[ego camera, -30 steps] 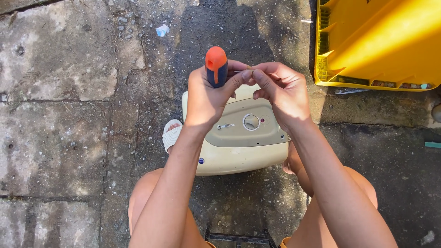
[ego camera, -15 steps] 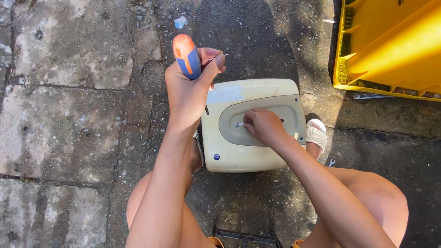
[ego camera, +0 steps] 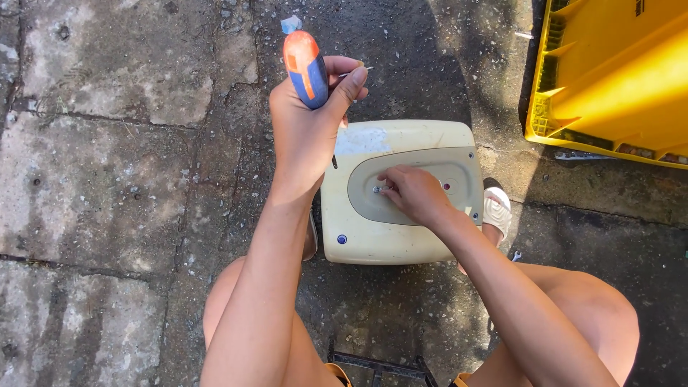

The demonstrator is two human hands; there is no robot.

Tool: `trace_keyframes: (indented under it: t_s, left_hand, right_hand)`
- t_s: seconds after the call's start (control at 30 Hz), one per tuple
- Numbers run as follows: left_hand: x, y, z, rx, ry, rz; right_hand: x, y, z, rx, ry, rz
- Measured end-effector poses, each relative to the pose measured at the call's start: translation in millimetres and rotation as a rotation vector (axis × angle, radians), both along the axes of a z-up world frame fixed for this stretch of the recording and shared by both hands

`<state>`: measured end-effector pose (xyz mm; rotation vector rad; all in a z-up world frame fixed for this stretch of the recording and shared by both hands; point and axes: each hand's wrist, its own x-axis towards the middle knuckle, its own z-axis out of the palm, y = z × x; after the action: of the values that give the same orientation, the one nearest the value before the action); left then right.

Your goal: Unscrewing and removing the front panel of a small water heater appliance using a manual screwdriver

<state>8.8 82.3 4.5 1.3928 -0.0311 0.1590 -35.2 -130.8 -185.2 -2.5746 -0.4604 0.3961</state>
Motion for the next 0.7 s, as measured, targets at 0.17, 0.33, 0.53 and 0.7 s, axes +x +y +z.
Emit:
trace_keyframes:
  t_s: [0.17, 0.33, 0.53, 0.7]
  left_hand:
    - [0, 1, -2, -0.008, 0.008, -0.023]
    - [2, 5, -14, -0.014, 0.001, -0.066]
    - [3, 0, -32, -0.018, -0.014, -0.084]
    - [-7, -21, -39, -0.152, 0.158, -0.081]
  right_hand:
    - [-3, 9, -7, -0.083, -0.078, 0.068]
    - [-5, 10, -15, -0.148, -0.165, 0.158]
    - [2, 21, 51, -0.127, -0.117, 0.078]
    - [20, 3, 124, 0.575, -0.302, -0.216]
